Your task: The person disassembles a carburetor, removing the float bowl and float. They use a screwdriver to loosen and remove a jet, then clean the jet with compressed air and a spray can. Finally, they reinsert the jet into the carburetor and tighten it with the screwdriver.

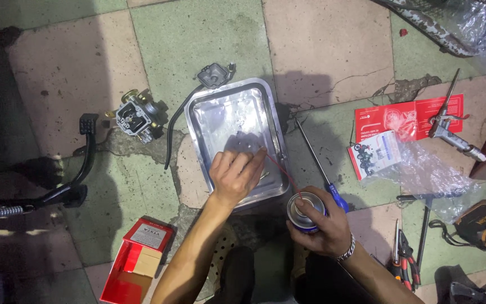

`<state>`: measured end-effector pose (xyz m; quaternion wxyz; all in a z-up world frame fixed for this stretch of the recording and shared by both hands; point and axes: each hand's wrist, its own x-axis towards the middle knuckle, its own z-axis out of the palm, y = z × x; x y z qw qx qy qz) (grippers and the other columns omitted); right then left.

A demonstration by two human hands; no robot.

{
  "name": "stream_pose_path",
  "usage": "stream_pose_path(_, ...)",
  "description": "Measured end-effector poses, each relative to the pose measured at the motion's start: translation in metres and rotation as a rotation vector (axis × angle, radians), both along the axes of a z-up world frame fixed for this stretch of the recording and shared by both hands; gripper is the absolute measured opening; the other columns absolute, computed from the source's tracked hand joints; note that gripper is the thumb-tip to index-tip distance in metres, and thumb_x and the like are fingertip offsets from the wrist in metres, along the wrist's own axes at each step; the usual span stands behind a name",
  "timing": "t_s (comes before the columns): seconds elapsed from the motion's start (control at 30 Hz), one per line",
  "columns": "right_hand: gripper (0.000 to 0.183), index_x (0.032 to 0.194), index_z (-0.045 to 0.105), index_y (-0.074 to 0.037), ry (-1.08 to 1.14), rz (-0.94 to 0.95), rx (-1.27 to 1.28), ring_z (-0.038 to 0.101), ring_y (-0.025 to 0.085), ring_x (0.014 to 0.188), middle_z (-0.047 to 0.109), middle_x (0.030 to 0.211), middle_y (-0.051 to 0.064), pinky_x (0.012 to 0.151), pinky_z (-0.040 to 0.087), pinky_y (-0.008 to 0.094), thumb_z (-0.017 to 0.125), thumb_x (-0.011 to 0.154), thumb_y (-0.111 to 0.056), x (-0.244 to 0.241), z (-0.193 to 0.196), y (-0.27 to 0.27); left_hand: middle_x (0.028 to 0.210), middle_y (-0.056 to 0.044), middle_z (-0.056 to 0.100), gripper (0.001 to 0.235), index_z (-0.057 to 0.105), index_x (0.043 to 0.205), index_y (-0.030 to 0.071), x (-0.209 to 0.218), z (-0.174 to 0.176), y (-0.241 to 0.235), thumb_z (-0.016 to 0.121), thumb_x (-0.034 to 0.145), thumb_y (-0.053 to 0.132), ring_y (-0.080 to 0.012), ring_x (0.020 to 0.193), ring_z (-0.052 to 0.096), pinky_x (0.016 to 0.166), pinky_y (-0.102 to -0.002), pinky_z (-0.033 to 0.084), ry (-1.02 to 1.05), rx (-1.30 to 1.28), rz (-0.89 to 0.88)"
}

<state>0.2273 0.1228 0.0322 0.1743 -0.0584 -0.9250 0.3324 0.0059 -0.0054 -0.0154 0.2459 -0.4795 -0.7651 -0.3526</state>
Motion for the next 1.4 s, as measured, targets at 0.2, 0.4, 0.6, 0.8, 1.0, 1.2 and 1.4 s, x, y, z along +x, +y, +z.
stream_pose_path(0.2,0.065,0.137,0.052,-0.018,0.007,-0.001,-0.003,0.069,0.036,0.104,0.063,0.122,0.027,0.083,0.059,0.04,0.086,0.082,-0.028,-0.001,0.001,0.001,0.077,0.007,0.057,0.013,0.076,0.108,0.019,-0.001,0.0,0.002,0.078,0.096,0.023,-0.0156,0.068,0.043,0.061,-0.031,0.029,0.006,0.008,-0.002)
stream_pose_path(0.4,0.066,0.138,0.052,-0.02,-0.057,-0.013,-0.013,0.068,0.036,0.107,0.062,0.126,0.024,0.087,0.057,0.04,0.085,0.081,-0.031,0.004,-0.005,0.001,0.076,0.005,0.056,0.007,0.077,0.103,0.018,-0.003,0.01,0.003,0.075,0.097,0.021,-0.0163,0.068,0.045,0.062,-0.031,0.03,0.005,-0.025,0.002)
stream_pose_path(0.6,0.067,0.14,0.052,-0.02,-0.038,-0.03,-0.001,0.068,0.035,0.109,0.062,0.125,0.023,0.088,0.058,0.04,0.084,0.082,-0.03,0.001,0.0,0.003,0.077,0.007,0.059,0.014,0.077,0.108,0.019,-0.001,-0.002,0.0,0.08,0.094,0.021,-0.0143,0.068,0.043,0.061,-0.03,0.028,0.006,0.009,0.009)
stream_pose_path(0.8,0.069,0.137,0.051,-0.02,0.001,-0.061,-0.059,0.068,0.036,0.111,0.062,0.128,0.025,0.092,0.057,0.041,0.087,0.079,-0.03,0.009,0.001,0.01,0.076,0.006,0.057,0.011,0.073,0.098,0.021,0.004,-0.029,-0.002,0.082,0.092,0.02,-0.0138,0.069,0.044,0.06,-0.028,0.028,-0.018,0.01,0.035)
stream_pose_path(1.0,0.093,0.145,0.046,0.006,-0.066,-0.589,-0.145,0.056,0.045,0.117,0.054,0.134,0.036,0.107,0.04,0.054,0.091,0.068,-0.021,-0.019,0.027,0.056,0.074,-0.001,0.061,0.013,0.079,0.085,0.015,-0.001,-0.013,-0.004,0.086,0.079,0.006,-0.0251,0.069,0.057,0.067,-0.035,0.048,-0.474,0.125,0.059)
stream_pose_path(1.2,0.088,0.147,0.043,0.008,0.186,-0.66,-0.062,0.055,0.056,0.121,0.055,0.13,0.037,0.106,0.041,0.062,0.098,0.08,-0.007,-0.066,0.0,0.116,0.08,-0.006,0.065,0.016,0.078,0.087,0.012,0.002,0.013,0.0,0.089,0.079,0.002,-0.0281,0.078,0.062,0.075,-0.037,0.049,-0.723,0.166,0.058)
stream_pose_path(1.4,0.098,0.151,0.044,-0.007,0.187,-0.76,-0.297,0.055,0.037,0.133,0.057,0.14,0.022,0.118,0.04,0.048,0.101,0.072,-0.014,-0.053,-0.048,0.13,0.084,-0.009,0.068,0.015,0.078,0.086,0.009,0.009,0.005,-0.006,0.091,0.08,0.003,-0.0282,0.083,0.064,0.083,-0.038,0.048,-0.768,0.121,0.013)
